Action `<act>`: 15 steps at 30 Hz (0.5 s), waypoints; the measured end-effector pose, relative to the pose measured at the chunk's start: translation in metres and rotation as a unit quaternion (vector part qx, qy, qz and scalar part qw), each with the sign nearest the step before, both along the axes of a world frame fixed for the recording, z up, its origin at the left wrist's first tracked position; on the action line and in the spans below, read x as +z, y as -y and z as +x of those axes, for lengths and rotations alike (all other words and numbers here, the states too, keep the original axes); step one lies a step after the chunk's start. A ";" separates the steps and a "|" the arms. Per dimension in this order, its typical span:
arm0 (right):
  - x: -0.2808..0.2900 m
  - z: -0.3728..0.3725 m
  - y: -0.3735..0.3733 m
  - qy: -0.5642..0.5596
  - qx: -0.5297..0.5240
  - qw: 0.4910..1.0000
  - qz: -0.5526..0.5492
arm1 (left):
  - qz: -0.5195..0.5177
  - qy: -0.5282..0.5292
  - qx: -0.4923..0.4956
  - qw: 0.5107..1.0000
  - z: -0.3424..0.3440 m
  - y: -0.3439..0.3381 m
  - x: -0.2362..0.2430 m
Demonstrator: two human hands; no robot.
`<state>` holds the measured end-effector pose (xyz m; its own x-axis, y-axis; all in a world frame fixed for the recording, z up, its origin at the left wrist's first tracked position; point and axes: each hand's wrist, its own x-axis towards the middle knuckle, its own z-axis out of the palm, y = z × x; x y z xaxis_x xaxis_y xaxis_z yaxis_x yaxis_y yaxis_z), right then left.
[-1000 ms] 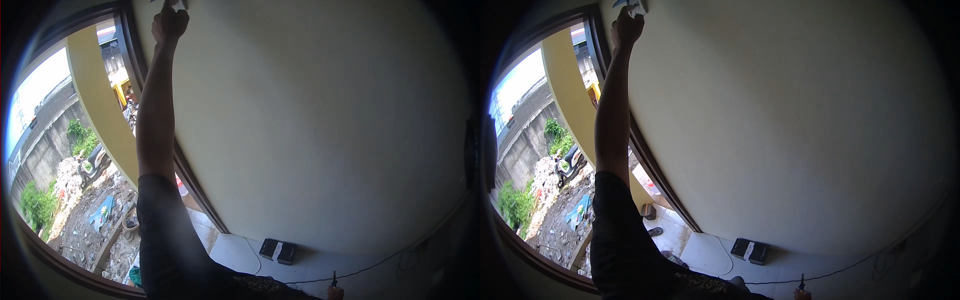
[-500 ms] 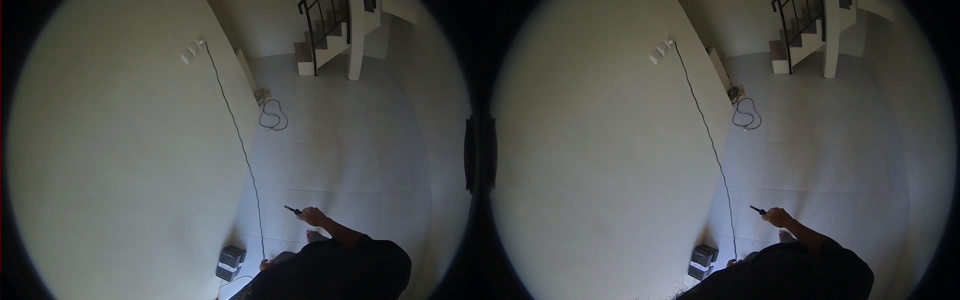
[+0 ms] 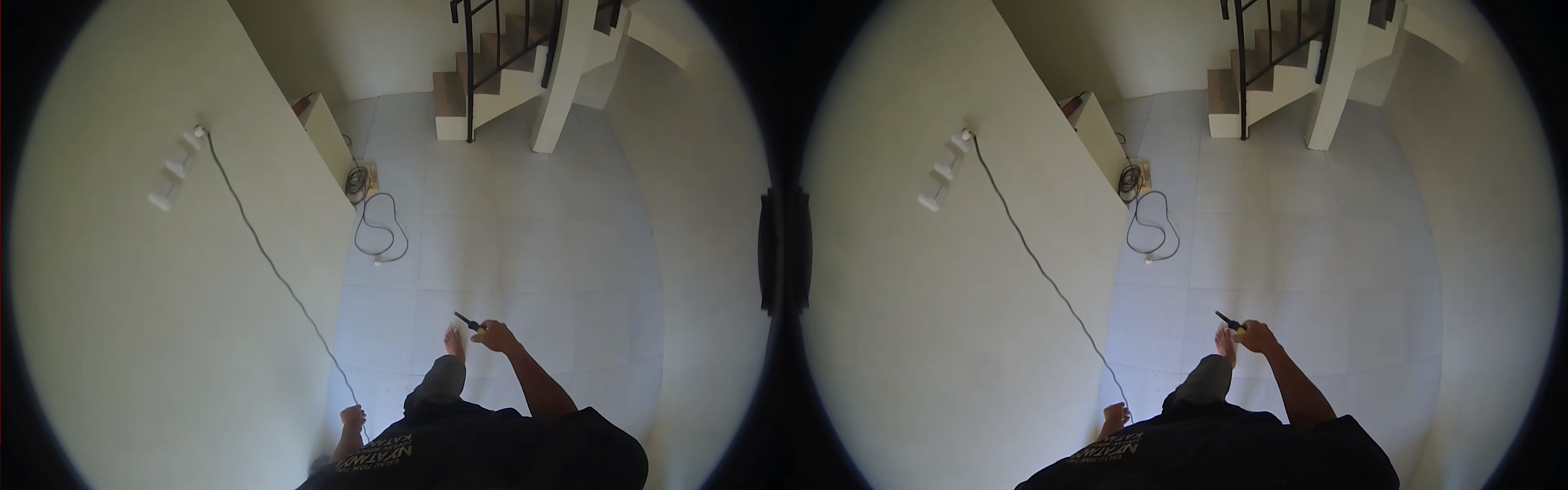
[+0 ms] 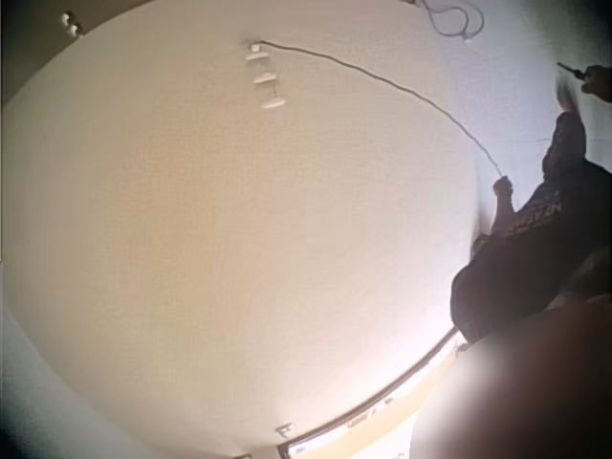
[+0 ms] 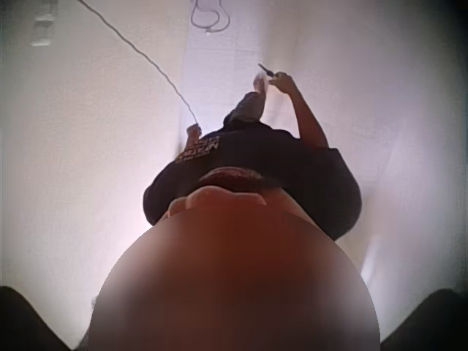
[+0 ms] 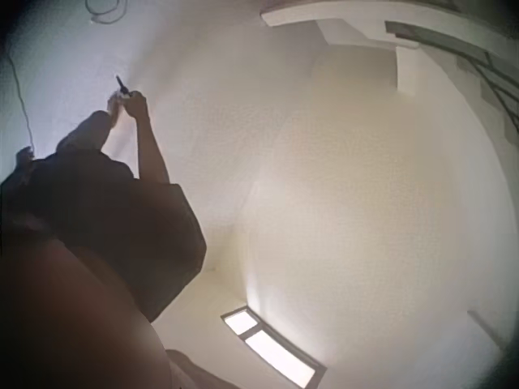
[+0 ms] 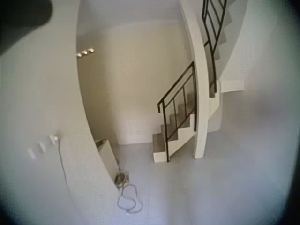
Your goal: Installing or repairing an electrical wall socket by stripping wires and attaching them to the socket component.
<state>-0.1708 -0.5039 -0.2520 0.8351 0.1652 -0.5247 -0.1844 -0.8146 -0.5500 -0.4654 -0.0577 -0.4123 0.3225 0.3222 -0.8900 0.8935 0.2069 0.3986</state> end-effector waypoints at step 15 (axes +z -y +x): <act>-0.040 0.374 0.129 -0.108 -0.389 0.915 0.015 | 0.132 0.282 -0.269 0.911 0.742 0.099 0.080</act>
<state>0.2029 -0.6330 -0.2922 0.5829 -0.4174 -0.6971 -0.8092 -0.3753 -0.4519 0.2764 -0.1564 -0.3325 0.8791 0.1614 -0.4484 0.4751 -0.3708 0.7980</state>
